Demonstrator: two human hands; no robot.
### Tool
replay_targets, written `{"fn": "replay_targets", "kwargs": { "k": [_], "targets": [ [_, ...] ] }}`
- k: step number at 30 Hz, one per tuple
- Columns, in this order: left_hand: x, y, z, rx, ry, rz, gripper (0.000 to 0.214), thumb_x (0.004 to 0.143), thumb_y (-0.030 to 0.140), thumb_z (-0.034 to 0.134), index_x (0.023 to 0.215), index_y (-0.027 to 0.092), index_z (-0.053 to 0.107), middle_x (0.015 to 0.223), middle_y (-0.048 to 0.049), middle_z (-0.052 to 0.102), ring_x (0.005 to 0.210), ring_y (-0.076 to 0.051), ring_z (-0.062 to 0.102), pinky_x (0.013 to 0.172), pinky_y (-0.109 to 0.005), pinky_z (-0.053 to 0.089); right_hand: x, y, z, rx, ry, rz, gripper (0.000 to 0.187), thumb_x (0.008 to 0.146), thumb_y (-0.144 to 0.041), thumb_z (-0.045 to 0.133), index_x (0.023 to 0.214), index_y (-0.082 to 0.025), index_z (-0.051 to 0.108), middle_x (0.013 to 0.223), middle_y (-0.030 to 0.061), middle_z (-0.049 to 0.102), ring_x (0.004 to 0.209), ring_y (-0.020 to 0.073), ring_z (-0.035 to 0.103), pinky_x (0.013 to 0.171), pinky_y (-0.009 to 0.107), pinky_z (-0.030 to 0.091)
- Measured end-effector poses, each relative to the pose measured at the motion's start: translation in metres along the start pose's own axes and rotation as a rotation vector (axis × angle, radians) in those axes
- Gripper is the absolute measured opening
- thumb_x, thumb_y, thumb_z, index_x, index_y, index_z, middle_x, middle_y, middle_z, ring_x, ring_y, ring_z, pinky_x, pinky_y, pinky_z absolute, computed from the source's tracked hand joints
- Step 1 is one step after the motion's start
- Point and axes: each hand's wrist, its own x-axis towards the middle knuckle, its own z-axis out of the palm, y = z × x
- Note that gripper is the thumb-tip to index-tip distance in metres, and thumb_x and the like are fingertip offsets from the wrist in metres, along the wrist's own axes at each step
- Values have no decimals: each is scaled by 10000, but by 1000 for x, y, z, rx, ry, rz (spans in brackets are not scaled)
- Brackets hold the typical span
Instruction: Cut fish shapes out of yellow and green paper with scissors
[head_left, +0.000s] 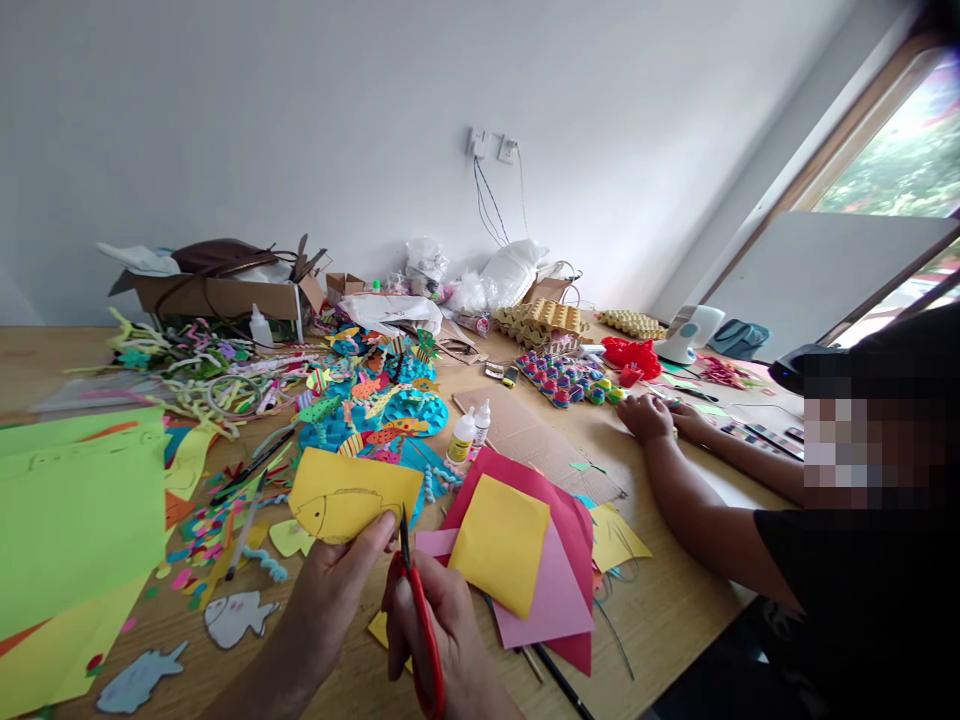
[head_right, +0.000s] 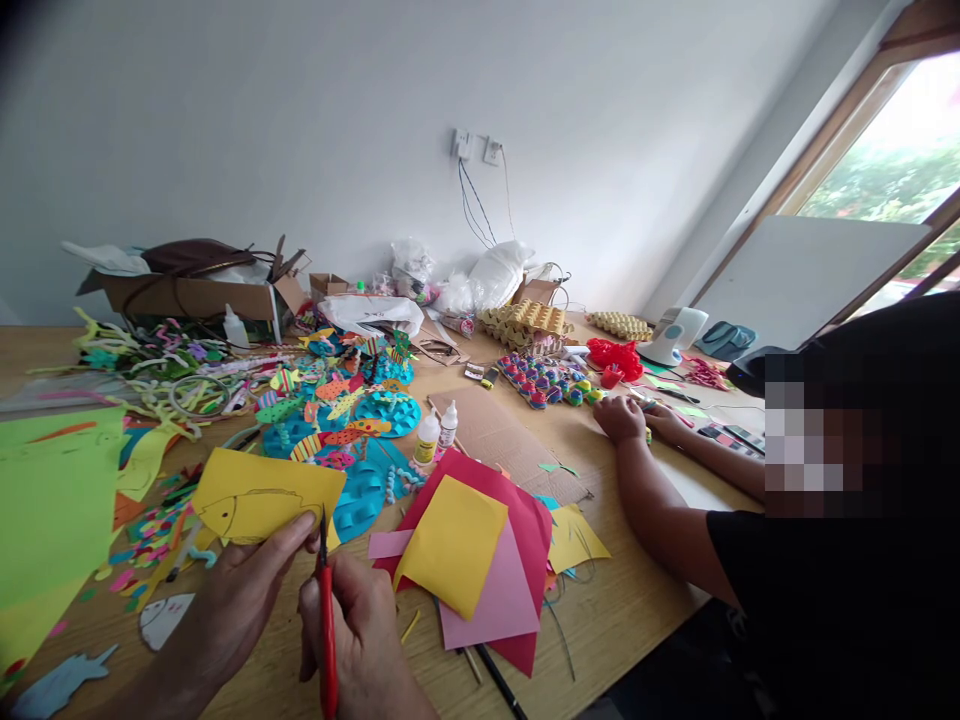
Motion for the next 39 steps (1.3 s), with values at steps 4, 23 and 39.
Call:
{"fn": "replay_targets", "kwargs": {
  "k": [4,23,39],
  "targets": [
    [0,-1,0,30,-4,-1,201,725,318,654,559,207,625,679,19,639,733,-181,610,695,-228,497,0,0,0,-9,-4,-17,571,784,-738,398,640,-185,430,417,-77,366,339,52,325,348,151,272],
    [2,-1,-1,-52,0,-85,136,687,296,676,578,228,632,631,45,619,686,-169,593,668,-226,493,0,1,-1,-2,4,60,618,716,-804,395,569,-204,376,355,-80,352,295,43,278,312,153,250],
    [5,6,-1,-73,-90,-34,160,712,243,633,554,221,646,580,51,608,632,-138,562,633,-194,471,-4,6,-8,-3,-25,40,526,808,-661,466,584,-190,392,408,-79,345,322,42,332,312,132,244]
  ]
}}
